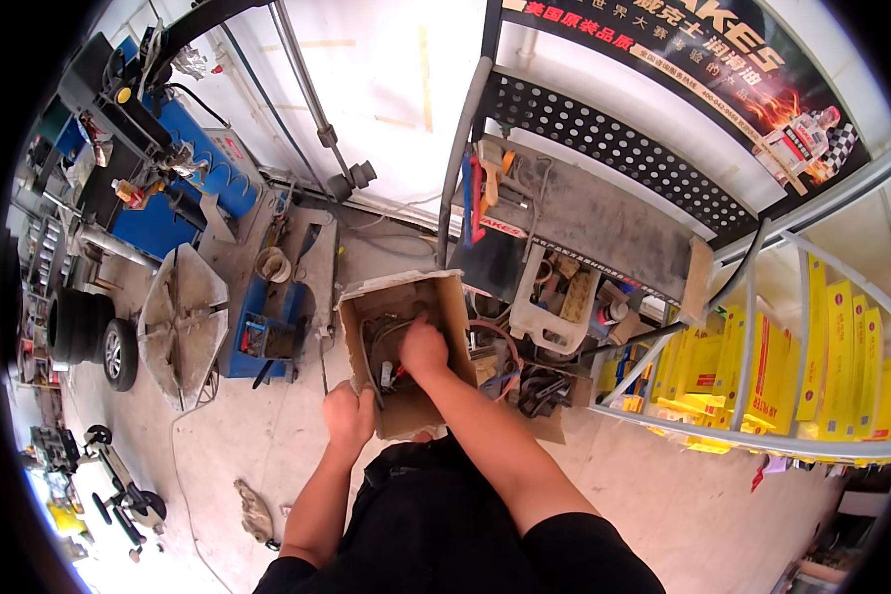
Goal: The person sorts through a cardboard box containing various mechanical parts and tools in a workshop. They pick up and examine items such as a cloth, a metal bracket, a coiled cable, and a small metal fitting, placing some items back into the box while holding others for closer inspection.
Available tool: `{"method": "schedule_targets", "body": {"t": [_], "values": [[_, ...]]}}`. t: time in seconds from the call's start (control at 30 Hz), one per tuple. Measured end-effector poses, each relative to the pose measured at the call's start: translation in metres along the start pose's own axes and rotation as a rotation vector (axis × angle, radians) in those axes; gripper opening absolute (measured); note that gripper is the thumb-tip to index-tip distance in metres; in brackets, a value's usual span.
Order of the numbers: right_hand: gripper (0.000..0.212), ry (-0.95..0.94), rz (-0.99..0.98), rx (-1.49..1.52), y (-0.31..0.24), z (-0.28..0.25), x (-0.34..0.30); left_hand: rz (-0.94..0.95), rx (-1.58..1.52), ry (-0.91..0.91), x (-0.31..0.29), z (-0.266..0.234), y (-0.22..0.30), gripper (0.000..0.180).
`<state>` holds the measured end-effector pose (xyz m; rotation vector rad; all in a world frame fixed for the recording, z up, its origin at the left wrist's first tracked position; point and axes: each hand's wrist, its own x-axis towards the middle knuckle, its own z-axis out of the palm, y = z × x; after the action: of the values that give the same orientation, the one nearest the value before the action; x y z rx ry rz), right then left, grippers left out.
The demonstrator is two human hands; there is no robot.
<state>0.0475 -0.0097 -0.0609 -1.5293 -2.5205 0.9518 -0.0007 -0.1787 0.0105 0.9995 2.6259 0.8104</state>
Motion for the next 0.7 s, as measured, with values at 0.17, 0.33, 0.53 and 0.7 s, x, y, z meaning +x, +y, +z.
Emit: {"method": "schedule_targets", "body": {"t": [0.17, 0.33, 0.53, 0.7], "values": [[0.023, 0.063, 0.124, -0.054, 0.003, 0.01, 0.03, 0.017, -0.06, -0.043, -0.003, 0.005, -0.009, 0.037], [0.022, 0.012, 0.121, -0.049, 0.01, 0.02, 0.037, 0.043, -0.109, -0.064, -0.004, 0.005, -0.017, 0.035], [0.018, 0.103, 0.019, 0.624, -0.003, 0.019, 0.026, 0.009, -0.145, -0.058, 0.002, -0.003, -0.011, 0.03], [0.017, -0.461, 0.42, 1.784, 0.002, -0.019, -0.004, 0.038, -0.123, -0.017, 0.005, -0.002, -0.01, 0.032]]}}
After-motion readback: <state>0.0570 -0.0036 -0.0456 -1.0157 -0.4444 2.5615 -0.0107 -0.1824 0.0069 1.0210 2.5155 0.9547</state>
